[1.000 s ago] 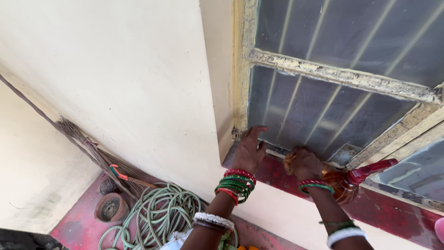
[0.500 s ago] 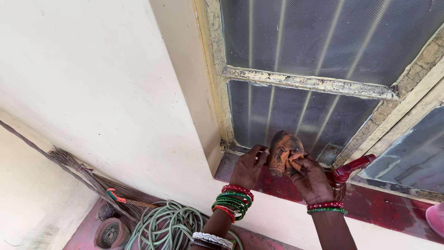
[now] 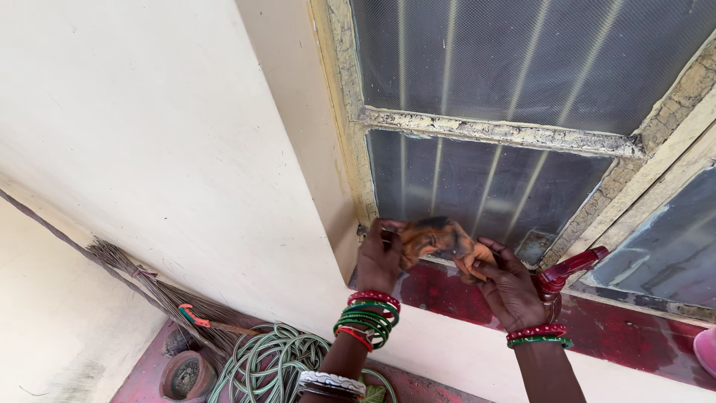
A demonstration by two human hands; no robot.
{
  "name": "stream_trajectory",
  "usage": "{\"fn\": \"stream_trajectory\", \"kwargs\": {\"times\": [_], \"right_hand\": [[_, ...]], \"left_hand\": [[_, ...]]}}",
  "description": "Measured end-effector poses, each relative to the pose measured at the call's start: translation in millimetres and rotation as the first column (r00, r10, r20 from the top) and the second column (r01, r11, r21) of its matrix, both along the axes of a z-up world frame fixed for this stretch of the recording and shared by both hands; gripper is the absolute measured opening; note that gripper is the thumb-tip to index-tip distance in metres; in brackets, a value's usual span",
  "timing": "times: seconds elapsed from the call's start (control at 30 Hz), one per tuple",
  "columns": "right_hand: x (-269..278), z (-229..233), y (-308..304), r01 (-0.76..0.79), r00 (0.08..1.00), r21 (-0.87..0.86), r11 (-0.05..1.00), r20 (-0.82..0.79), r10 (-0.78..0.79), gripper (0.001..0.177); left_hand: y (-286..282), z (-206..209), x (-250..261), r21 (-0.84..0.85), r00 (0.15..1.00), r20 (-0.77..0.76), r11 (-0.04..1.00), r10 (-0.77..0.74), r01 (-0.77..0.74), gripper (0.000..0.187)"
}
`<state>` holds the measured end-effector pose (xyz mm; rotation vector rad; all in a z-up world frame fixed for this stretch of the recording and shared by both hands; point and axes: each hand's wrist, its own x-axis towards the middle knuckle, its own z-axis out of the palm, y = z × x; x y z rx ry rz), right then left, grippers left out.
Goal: The person wipes the panes and frame of a window using a cloth and a spray bottle.
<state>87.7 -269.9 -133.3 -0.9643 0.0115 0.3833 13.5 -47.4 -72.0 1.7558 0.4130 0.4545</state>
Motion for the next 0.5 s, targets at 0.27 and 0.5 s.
{"fn": "stream_trajectory", "kwargs": {"times": [0.27,0.5], "right_hand": [[-3.7,-0.7,6.6,0.226,0.972,-0.404,0.887,0.154,-0.177,0.040],[5.3,-27.6,2.4,0.075,0.997,-0.471,0.879,0.039,-0.064,0.037]], "left_hand": [[10.2,22.2,-13.3,0.238,0.963,0.232,0.951,0.141,-0.196,0.018],[7.7,28.4,-9.7,0.073,0.971,0.238,0.997,0.013,-0.031,0.016]]}}
